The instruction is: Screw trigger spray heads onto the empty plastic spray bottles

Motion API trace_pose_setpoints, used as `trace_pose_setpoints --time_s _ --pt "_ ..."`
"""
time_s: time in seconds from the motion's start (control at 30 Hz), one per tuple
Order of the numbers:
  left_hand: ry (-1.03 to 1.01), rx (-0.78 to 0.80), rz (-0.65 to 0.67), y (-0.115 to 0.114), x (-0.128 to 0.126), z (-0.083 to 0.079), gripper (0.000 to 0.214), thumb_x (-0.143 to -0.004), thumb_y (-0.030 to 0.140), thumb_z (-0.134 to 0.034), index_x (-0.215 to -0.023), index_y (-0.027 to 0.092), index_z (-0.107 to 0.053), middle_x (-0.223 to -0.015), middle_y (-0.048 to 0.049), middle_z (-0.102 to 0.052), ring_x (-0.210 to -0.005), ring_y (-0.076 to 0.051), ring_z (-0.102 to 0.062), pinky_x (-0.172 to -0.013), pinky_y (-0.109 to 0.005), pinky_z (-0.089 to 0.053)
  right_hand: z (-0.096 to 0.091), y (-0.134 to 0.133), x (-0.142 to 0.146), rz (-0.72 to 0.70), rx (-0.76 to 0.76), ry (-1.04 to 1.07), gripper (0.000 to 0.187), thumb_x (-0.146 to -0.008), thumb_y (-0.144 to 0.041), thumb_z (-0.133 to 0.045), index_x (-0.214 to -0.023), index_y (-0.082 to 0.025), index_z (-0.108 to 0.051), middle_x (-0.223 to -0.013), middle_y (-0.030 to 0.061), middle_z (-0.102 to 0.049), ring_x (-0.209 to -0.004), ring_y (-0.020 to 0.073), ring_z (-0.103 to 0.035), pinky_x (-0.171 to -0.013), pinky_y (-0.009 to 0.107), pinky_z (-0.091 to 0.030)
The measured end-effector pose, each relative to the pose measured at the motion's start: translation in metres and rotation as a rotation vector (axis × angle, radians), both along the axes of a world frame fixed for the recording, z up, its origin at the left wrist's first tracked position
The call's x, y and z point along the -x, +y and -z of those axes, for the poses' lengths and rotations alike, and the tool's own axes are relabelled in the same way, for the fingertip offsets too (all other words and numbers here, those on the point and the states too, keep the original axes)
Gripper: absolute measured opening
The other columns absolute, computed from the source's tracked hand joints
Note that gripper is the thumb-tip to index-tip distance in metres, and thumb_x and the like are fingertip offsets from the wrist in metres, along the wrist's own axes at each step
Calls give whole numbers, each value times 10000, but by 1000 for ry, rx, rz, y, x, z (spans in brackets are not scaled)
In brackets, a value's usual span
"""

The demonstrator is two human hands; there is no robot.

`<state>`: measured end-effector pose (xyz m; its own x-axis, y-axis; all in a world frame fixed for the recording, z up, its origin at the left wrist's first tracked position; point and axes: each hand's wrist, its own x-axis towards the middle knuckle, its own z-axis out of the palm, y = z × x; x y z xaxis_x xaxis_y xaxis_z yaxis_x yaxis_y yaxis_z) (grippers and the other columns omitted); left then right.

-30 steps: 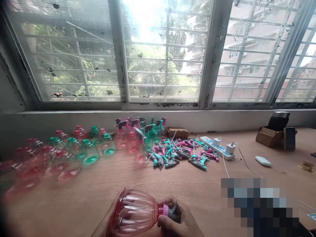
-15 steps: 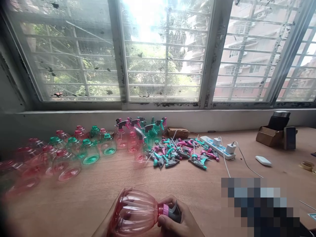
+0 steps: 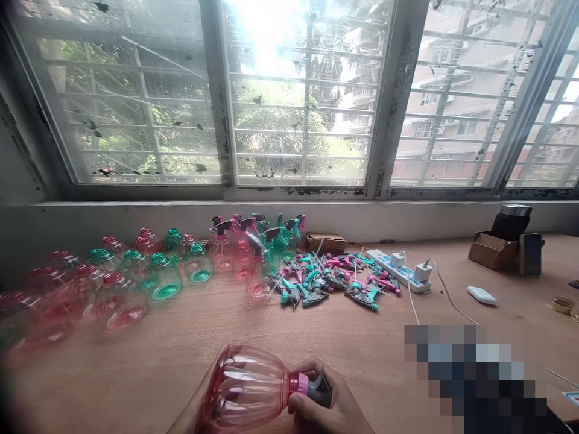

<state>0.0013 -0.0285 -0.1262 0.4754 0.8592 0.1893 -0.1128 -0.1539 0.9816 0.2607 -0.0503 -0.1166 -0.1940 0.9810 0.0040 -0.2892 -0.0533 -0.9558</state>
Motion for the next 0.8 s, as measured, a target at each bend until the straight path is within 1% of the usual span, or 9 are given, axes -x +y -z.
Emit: trace_pose_setpoints --time_s 0.03,0.1,0.2,0.3,0.4,0.53,0.6,0.7,0.8 --pt "17 -15 -10 1 0 2 951 -823 484 -730 -1567 368 -149 -1683 -43 -220 -1525 -344 -263 -1246 -471 -220 0 0 0 -2 8 12 396 -725 -424 -872 -952 -167 -675 -692 -6 -713 -568 113 -618 -549 216 -451" --pt "43 -69 -40 3 0 3 950 -820 492 -731 -1561 414 -142 -1687 -16 -216 -1534 -345 -229 -1260 -483 -164 -1 0 1 4 3 36 394 -718 -424 -877 -932 -162 -676 -699 -7 -713 -559 106 -622 -538 208 -460" --pt "57 -122 -54 2 0 -2 939 -834 498 -710 -1559 449 -116 -1685 -6 -219 -1536 -354 -220 -1266 -526 -87 -6 -2 3 -3 -4 57 374 -736 -435 -862 -914 -165 -674 -673 -12 -719 -532 108 -645 -518 208 -476" --pt "62 -123 -25 0 1 -8 963 -818 503 -726 -1564 435 -121 -1680 -27 -236 -1539 -370 -211 -1257 -557 -88 -11 -3 4 -16 5 70 353 -747 -429 -856 -909 -176 -671 -663 -16 -728 -542 118 -676 -522 207 -486" --pt "48 -93 -10 -2 2 -10 960 -822 521 -715 -1571 408 -126 -1691 -47 -217 -1534 -383 -228 -1246 -587 -100 -12 -4 4 -3 -15 43 349 -733 -415 -870 -911 -179 -684 -690 -13 -736 -549 118 -672 -527 214 -490" --pt "27 -71 -5 0 3 -5 957 -823 548 -703 -1581 336 -158 -1696 -65 -190 -1535 -384 -231 -1244 -547 -192 -10 -3 4 14 -24 53 358 -722 -412 -878 -908 -167 -695 -694 -4 -744 -551 114 -655 -526 217 -491" --pt "42 -82 -29 2 2 -5 972 -818 534 -715 -1584 334 -151 -1695 -65 -199 -1541 -379 -213 -1246 -534 -204 -8 -2 4 16 -2 84 384 -724 -432 -873 -919 -164 -678 -675 -4 -744 -534 128 -675 -518 231 -510" --pt "81 -102 -98 2 1 -6 948 -829 482 -724 -1575 392 -146 -1683 -48 -251 -1531 -364 -252 -1248 -522 -214 -6 0 4 29 39 165 404 -744 -455 -854 -938 -178 -632 -646 -20 -737 -494 140 -696 -528 267 -555" --pt "66 -88 -89 2 -1 -5 914 -821 501 -723 -1539 501 -158 -1649 -14 -319 -1493 -367 -331 -1240 -585 -162 -7 -1 4 31 51 175 396 -743 -440 -860 -912 -182 -612 -628 -26 -734 -495 132 -694 -554 277 -582"
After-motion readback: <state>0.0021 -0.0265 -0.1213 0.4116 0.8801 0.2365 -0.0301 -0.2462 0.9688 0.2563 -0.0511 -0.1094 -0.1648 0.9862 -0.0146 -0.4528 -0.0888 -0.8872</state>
